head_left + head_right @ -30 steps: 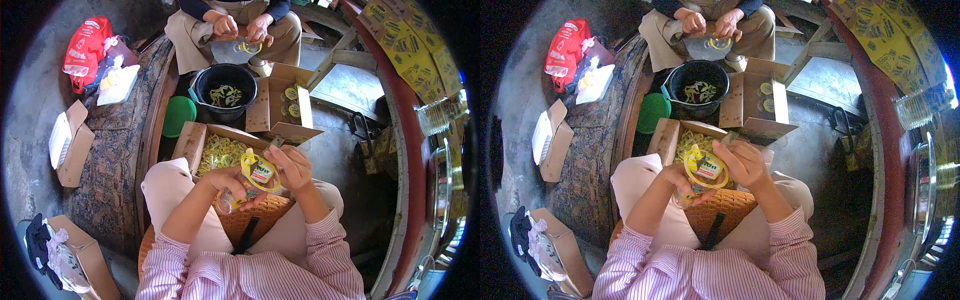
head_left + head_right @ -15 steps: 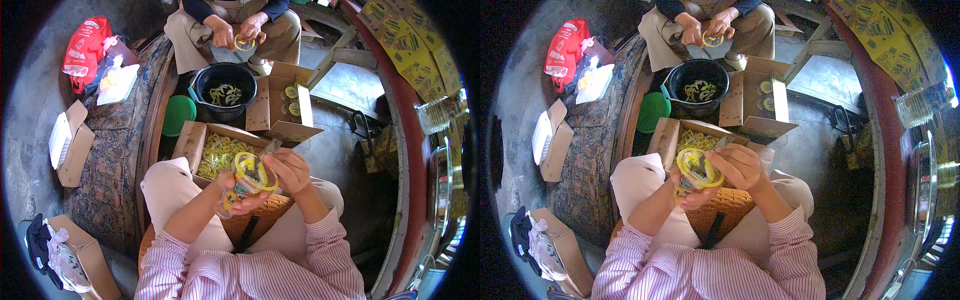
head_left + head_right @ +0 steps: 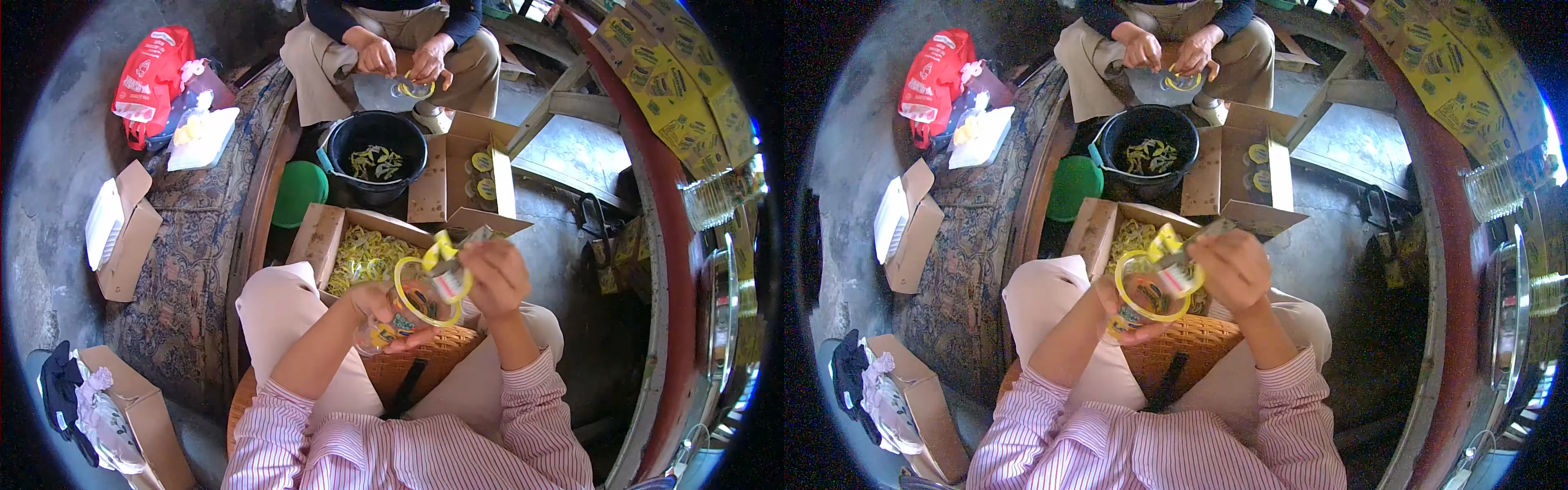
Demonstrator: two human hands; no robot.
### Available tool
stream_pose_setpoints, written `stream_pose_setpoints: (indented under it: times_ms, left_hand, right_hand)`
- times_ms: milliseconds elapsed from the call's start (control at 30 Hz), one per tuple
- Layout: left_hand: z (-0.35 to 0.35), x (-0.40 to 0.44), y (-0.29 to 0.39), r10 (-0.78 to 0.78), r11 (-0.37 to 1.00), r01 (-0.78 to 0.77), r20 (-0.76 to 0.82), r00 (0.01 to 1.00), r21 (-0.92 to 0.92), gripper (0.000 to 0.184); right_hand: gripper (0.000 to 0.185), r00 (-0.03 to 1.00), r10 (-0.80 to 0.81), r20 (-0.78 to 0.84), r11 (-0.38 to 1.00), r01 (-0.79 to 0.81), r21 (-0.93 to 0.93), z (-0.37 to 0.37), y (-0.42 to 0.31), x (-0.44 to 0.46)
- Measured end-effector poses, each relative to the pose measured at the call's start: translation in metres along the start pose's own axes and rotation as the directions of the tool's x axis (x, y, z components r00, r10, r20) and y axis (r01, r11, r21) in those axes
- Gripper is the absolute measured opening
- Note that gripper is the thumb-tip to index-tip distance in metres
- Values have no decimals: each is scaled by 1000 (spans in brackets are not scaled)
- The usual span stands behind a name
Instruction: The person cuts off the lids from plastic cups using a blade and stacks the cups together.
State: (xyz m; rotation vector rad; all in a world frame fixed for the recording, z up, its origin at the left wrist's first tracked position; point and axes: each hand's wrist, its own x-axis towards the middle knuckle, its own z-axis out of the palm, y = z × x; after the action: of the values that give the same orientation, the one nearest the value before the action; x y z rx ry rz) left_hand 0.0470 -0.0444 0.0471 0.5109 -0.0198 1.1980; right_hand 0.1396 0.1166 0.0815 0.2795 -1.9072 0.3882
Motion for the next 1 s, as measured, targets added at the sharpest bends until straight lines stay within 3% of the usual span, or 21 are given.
stream_pose_setpoints:
  times_ms: [133,200,233,267,300,333,400,500,600,633,700,800,833,900,933,1000]
  left_hand:
    - [14,-8,25,-42,946,77,-116,992,316,66]
    - [22,-14,33,-12,899,84,-167,986,429,64]
    - [23,-15,38,74,798,52,-182,980,601,61]
    - [24,-17,41,142,690,50,-203,969,722,60]
    - [25,-18,43,209,563,59,-212,955,824,58]
    - [27,-19,45,275,424,78,-210,938,902,57]
    - [28,-19,46,353,297,112,-218,910,948,59]
    - [24,-21,47,459,175,101,-171,872,979,60]
    - [30,-24,49,501,113,96,-140,854,989,61]
    - [30,-23,49,528,152,105,-171,832,983,59]
    - [29,-19,47,573,234,116,-234,785,965,55]
    - [24,-6,42,848,-93,137,6,530,986,48]
    - [26,-4,43,883,-124,121,54,467,985,44]
    - [23,-6,44,898,-202,199,100,429,959,45]
    - [20,-7,44,903,-240,239,126,411,941,46]
    - [13,-9,44,927,-183,207,99,362,961,48]
  right_hand:
    - [25,947,318,41,948,-316,-50,2,16,-10]
    - [25,883,394,257,919,-389,-72,7,23,-22]
    - [26,832,398,386,914,-395,-93,13,30,-36]
    - [27,762,399,510,910,-399,-116,20,35,-51]
    - [31,581,458,673,865,-465,-188,28,38,-67]
    - [31,494,498,713,833,-501,-235,34,32,-71]
    - [30,308,566,765,761,-552,-341,45,19,-81]
    - [17,315,443,839,869,-381,-316,62,26,-123]
    - [10,415,420,807,879,-407,-248,74,26,-147]
    - [10,416,451,789,860,-440,-259,73,26,-150]
    - [11,359,493,793,840,-434,-326,67,23,-150]
    - [16,219,509,833,843,-323,-430,51,5,-116]
    - [17,192,504,842,846,-303,-438,48,0,-115]
    - [26,114,499,859,849,-261,-459,45,-12,-97]
    - [32,127,526,841,824,-320,-467,43,-15,-92]
    - [43,146,581,801,764,-439,-474,39,-23,-89]
